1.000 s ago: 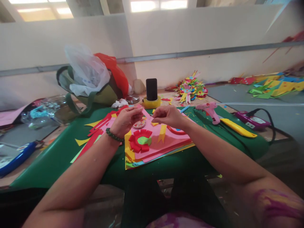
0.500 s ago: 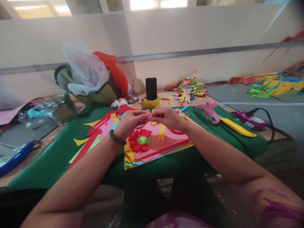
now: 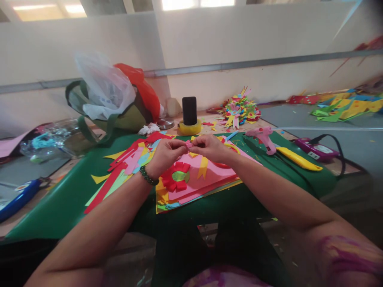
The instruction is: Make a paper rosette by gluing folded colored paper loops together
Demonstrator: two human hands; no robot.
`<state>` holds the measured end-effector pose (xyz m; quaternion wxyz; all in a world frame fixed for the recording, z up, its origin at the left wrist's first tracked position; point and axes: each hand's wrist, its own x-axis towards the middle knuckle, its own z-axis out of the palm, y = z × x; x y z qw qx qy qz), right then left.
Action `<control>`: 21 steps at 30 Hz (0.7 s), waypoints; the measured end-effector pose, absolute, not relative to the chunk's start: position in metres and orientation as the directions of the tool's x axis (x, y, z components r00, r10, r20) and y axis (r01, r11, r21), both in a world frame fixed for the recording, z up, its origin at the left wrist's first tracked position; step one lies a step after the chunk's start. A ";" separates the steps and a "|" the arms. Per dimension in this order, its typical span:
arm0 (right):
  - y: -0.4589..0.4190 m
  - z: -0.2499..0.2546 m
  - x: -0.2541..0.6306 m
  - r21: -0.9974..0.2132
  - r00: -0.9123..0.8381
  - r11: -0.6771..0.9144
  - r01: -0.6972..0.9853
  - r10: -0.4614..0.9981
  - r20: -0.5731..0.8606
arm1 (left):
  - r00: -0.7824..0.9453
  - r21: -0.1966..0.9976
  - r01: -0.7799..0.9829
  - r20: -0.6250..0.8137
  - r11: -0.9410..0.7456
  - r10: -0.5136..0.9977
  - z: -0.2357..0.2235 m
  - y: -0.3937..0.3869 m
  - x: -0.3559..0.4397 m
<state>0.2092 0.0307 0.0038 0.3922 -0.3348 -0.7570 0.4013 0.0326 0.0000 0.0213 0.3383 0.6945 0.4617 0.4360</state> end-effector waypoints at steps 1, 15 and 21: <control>0.031 0.003 0.208 -0.876 -0.459 0.443 0.192 0.829 0.319 | 0.192 0.865 0.356 0.302 -0.353 0.934 0.021 0.000 0.033; 0.027 0.011 0.212 -0.870 -0.373 0.456 0.189 0.852 0.366 | 0.201 0.923 0.242 0.254 -0.299 0.946 0.016 0.001 0.032; 0.028 0.008 0.210 -0.832 -0.340 0.502 0.236 0.845 0.413 | 0.190 0.959 0.169 0.193 -0.225 0.963 0.018 -0.002 0.035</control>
